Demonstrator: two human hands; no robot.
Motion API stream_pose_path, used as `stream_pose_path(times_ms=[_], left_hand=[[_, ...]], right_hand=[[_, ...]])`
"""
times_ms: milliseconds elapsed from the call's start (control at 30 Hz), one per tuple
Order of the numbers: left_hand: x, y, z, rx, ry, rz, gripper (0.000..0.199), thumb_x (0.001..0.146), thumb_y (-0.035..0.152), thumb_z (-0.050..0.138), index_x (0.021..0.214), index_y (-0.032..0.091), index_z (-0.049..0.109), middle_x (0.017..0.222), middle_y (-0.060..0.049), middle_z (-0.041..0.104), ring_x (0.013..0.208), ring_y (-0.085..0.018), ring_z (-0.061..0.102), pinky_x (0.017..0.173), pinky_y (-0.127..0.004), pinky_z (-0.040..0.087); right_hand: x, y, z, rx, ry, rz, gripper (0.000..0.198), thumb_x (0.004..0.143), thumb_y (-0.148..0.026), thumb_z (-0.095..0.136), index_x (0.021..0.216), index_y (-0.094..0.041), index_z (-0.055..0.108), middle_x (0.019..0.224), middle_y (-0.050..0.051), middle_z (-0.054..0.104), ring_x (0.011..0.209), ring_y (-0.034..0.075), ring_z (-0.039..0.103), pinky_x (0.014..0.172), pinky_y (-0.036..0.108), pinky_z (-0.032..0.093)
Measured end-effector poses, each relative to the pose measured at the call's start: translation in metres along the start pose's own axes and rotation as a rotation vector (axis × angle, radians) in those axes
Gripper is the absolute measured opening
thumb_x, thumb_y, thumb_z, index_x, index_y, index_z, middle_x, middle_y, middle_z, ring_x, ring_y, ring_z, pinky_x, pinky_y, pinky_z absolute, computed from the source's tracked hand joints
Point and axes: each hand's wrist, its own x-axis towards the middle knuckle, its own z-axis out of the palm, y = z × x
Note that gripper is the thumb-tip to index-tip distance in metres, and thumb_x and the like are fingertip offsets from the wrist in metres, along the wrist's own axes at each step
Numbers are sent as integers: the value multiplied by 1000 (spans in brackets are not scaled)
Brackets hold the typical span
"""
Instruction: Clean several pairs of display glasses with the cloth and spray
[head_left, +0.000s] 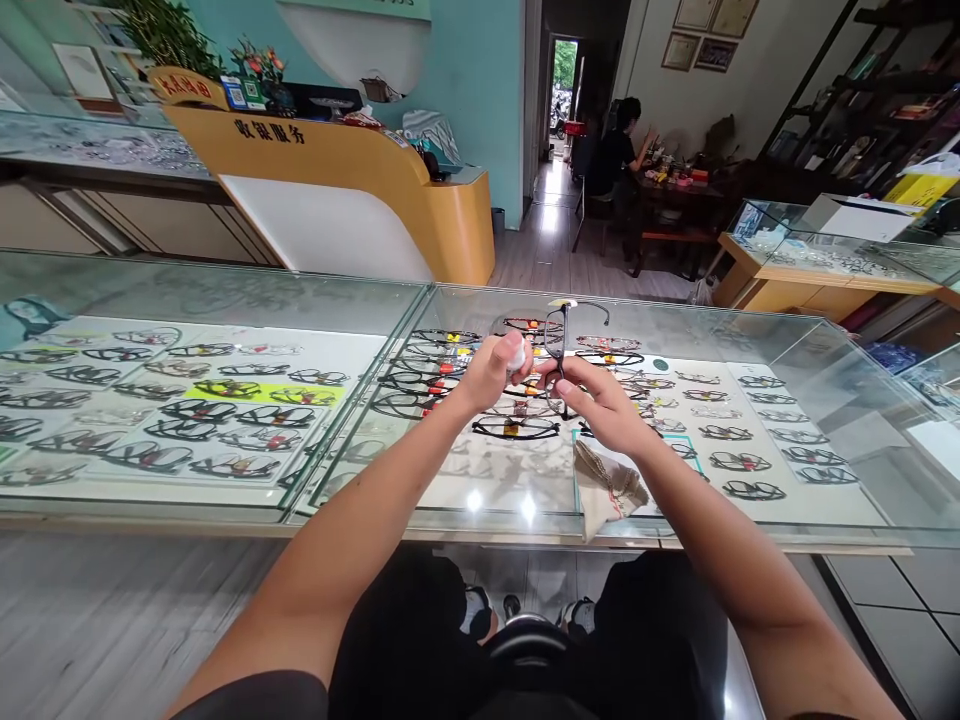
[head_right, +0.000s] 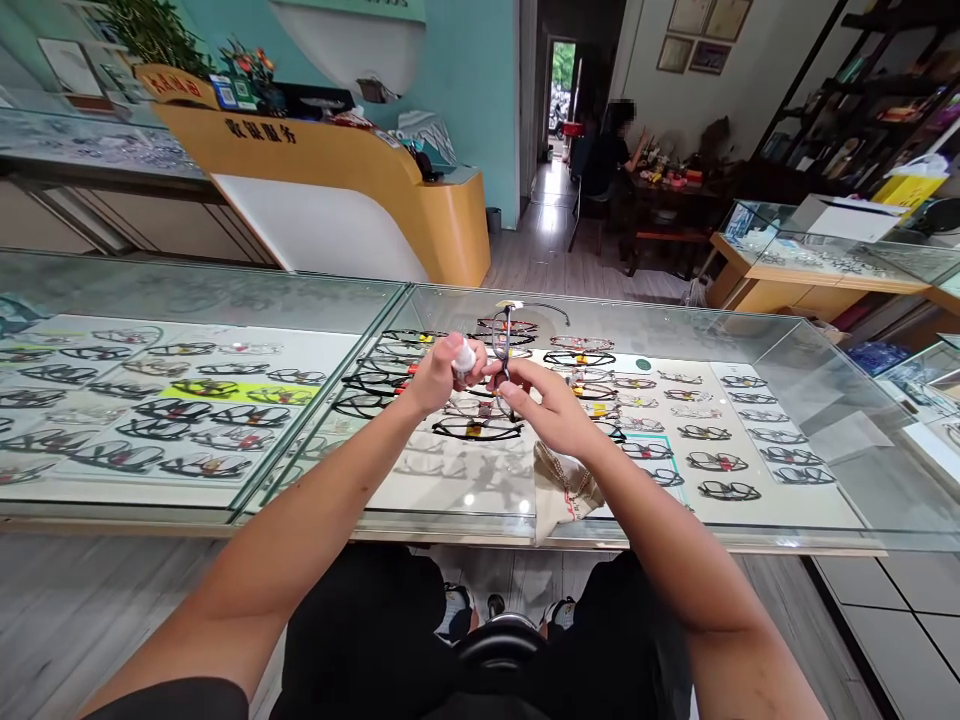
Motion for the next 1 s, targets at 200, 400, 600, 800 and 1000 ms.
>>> stream_pose_path(times_ms=[200, 400, 600, 800, 1000], left_hand=[[0, -4, 0, 45, 6, 7, 78, 85, 94, 50, 58, 21, 55, 55, -4, 49, 55, -15, 44, 51, -31, 28], [0, -2, 1, 94, 35, 12, 80, 86, 96, 46, 57, 22, 53, 58, -4, 50, 57, -16, 45, 53, -32, 32], [-1, -7, 1, 107, -21, 29, 80, 86, 97, 47, 60, 21, 53, 59, -4, 50, 58, -16, 44, 55, -31, 30], [-3, -14, 4, 208, -162, 46, 77, 94, 90, 44, 60, 21, 49, 61, -2, 49, 61, -15, 42, 62, -33, 32], [-6, -20, 5, 326, -239, 24, 75, 96, 89, 42, 63, 22, 44, 61, -1, 44, 61, -16, 38, 62, -33, 31]], right_hand=[[1, 0, 2, -68, -44, 15, 43, 111, -59, 57, 130, -25, 76, 113, 7, 77, 101, 23, 67, 95, 40, 53], [1, -1, 5, -53, -73, 12, 44, 111, -60, 56, 129, -25, 76, 113, 7, 77, 99, 23, 68, 90, 38, 53], [3, 4, -1, 45, -4, 36, 44, 109, -61, 60, 130, -26, 77, 117, 7, 76, 101, 22, 67, 96, 39, 53], [8, 9, -9, 188, 120, 55, 45, 105, -62, 65, 129, -26, 76, 115, 7, 76, 96, 21, 66, 95, 38, 55], [9, 17, -11, 206, 162, 80, 45, 105, -61, 64, 130, -26, 77, 103, 4, 73, 93, 20, 63, 91, 35, 53]])
